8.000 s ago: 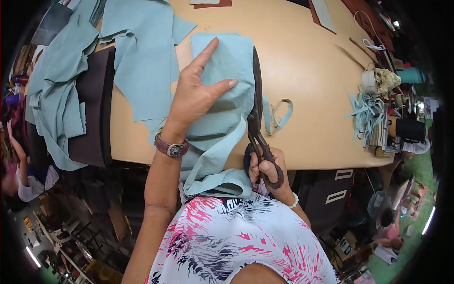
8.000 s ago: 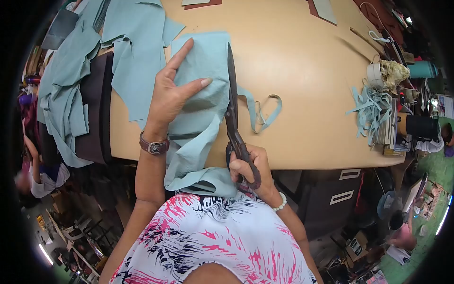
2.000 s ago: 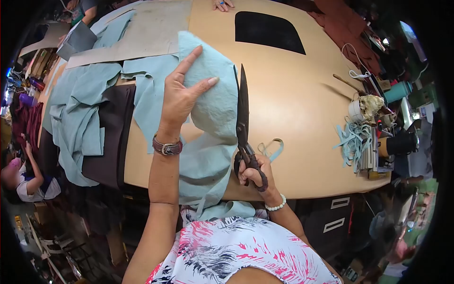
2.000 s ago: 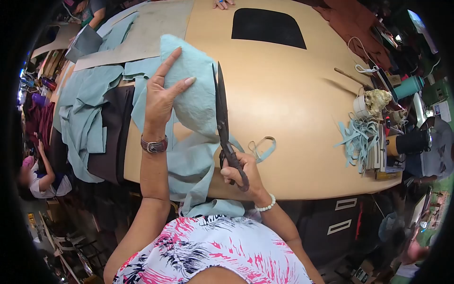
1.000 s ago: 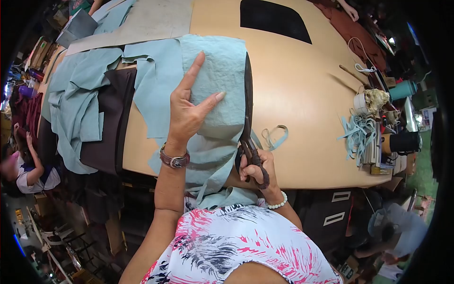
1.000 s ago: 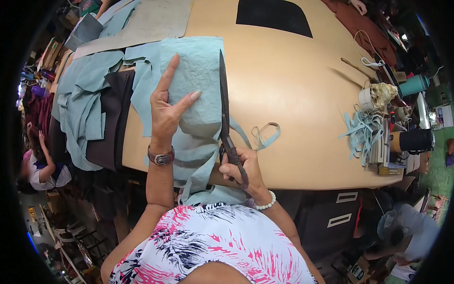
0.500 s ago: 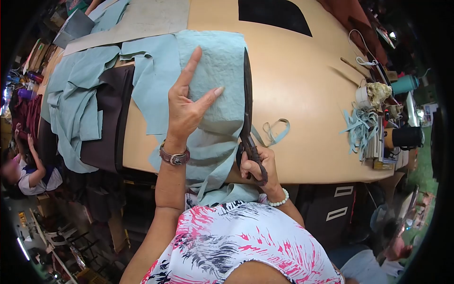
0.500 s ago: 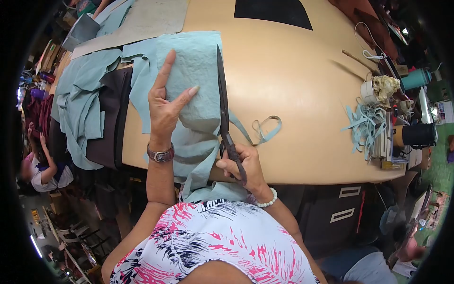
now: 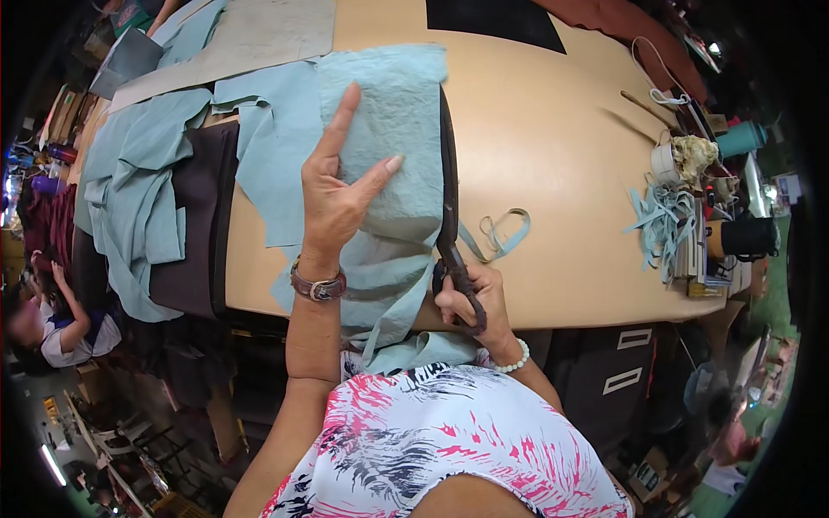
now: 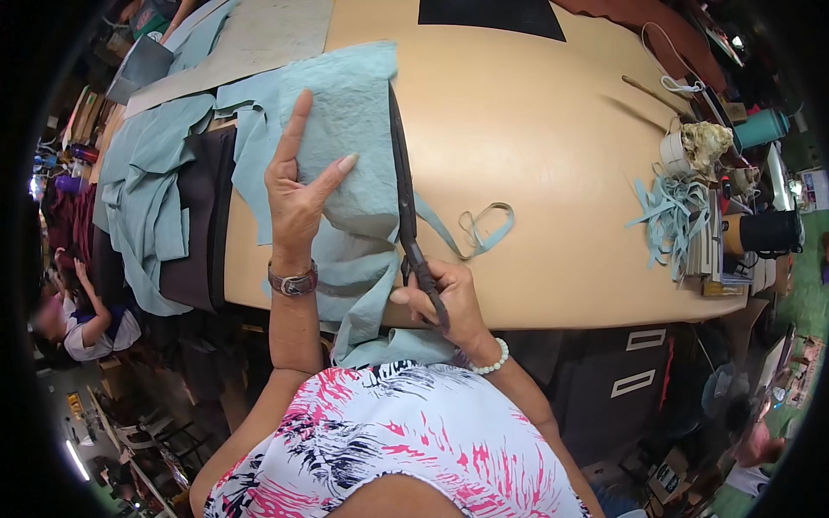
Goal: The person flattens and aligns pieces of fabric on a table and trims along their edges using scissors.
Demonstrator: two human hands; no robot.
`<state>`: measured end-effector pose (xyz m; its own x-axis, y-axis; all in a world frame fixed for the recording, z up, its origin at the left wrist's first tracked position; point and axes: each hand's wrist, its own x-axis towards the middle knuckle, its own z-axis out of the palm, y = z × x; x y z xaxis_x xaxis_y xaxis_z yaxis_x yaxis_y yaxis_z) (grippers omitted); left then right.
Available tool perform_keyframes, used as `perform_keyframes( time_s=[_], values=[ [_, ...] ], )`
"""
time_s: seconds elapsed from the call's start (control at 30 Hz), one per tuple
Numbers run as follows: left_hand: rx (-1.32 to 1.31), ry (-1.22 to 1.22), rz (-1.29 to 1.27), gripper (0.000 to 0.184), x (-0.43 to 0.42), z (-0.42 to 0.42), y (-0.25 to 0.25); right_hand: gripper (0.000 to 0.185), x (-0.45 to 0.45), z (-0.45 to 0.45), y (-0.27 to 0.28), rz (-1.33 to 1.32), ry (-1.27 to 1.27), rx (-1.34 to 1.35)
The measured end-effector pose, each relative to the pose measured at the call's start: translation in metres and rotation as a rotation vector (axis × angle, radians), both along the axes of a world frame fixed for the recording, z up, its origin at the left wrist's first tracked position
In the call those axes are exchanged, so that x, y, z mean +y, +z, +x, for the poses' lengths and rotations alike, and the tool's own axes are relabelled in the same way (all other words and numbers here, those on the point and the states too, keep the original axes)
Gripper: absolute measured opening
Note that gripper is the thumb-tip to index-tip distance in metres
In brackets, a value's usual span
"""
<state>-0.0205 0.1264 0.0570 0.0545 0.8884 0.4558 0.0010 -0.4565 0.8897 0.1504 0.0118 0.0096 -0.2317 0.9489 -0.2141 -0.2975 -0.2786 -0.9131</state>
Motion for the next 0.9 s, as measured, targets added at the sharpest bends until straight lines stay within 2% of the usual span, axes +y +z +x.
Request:
perform_keyframes(
  time_s=[0.3, 0.8, 0.9],
  values=[
    [0.056, -0.051, -0.015, 0.068, -0.009, 0.005, 0.0, 0.032, 0.01, 0.003, -0.003, 0.069, -0.038, 0.035],
    [0.089, -0.045, -0.035, 0.07, -0.017, 0.008, -0.005, 0.028, 0.017, -0.001, 0.0, 0.069, -0.079, 0.109],
    [0.095, -0.042, -0.051, 0.071, -0.018, 0.008, -0.006, 0.041, 0.016, -0.001, 0.005, 0.038, -0.071, -0.026]
  ],
)
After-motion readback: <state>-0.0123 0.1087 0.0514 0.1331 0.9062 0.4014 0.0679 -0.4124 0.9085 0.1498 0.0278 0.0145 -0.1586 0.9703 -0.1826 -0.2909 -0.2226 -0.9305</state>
